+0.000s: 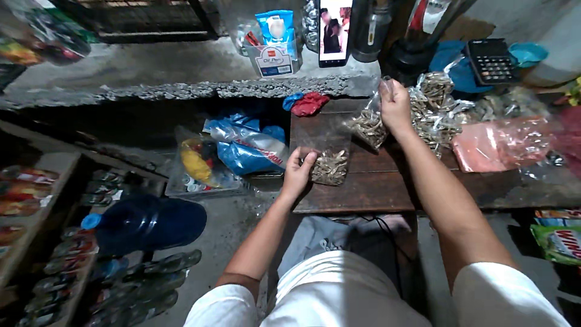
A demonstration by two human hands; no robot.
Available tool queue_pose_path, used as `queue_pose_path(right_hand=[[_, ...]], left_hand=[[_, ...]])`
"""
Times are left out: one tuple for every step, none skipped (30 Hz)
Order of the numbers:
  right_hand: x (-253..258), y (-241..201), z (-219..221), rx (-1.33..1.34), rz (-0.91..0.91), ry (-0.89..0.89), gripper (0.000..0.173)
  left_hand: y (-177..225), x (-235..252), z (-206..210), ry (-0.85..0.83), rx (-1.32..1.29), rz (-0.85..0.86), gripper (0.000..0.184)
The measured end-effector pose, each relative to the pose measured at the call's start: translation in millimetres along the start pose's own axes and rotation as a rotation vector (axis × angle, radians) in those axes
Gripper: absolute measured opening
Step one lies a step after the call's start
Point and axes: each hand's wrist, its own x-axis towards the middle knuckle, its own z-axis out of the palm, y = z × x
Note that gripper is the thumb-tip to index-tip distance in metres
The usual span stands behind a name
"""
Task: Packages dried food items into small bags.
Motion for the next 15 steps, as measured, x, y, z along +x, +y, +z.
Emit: queue_pose_path(right_hand=[[-3, 0, -2, -0.014, 0.002, -0.016, 0.032], [-6, -1, -5, -0.034, 0.015, -0.047, 0.032], [-10, -3, -9, -0.055, 0.044, -0.091, 0.033], [-14, -5, -14, -0.076, 0.081, -0.137, 0.034], [-19, -9, -19, -0.09, 0.14, -0.18, 0.035], [-24, -10, -24, -0.109, 0.194, -0.209, 0.036], [-29, -10, -30, -0.144, 0.229, -0.231, 0.037], [-34, -9, -36, -0.184, 0.251, -0.248, 0.039], [-39, -6, -43, -0.208, 0.271, -0.266, 0.042], [-43, -2, -49, -0.231, 0.274, -0.27, 0.042], [-47, 1, -55, -0.246, 0.271, -0.26, 0.043], [-50, 4, -61, -0.253, 0.262, -0.239, 0.041], [-52, 6, -66, -0.252, 0.257, -0.215, 0.04], [-54, 7, -70, -0.245, 0.248, -0.194, 0.038], [-55, 6, -75, -0.235, 0.239, -0.185, 0.038]], left_hand=[[0, 2, 0, 0.002, -0.011, -0.003, 0.012], [-1, 3, 1, 0.007, -0.026, 0.0, 0.012], [-1, 5, 1, 0.011, -0.035, -0.004, 0.012], [1, 7, 1, 0.013, -0.044, -0.009, 0.012], [2, 9, 1, 0.008, -0.046, -0.006, 0.012], [3, 11, 1, -0.001, -0.043, 0.006, 0.013], [4, 14, 0, -0.013, -0.038, 0.017, 0.013], [5, 16, -1, -0.028, -0.03, 0.023, 0.014], [5, 18, -1, -0.049, -0.023, 0.028, 0.016], [4, 21, -1, -0.069, -0.023, 0.038, 0.017], [3, 25, 0, -0.084, -0.028, 0.053, 0.017], [3, 28, 3, -0.105, -0.029, 0.059, 0.016], [4, 32, 5, -0.126, -0.022, 0.062, 0.016], [5, 36, 9, -0.145, -0.008, 0.068, 0.016], [7, 40, 14, -0.166, 0.004, 0.081, 0.016]])
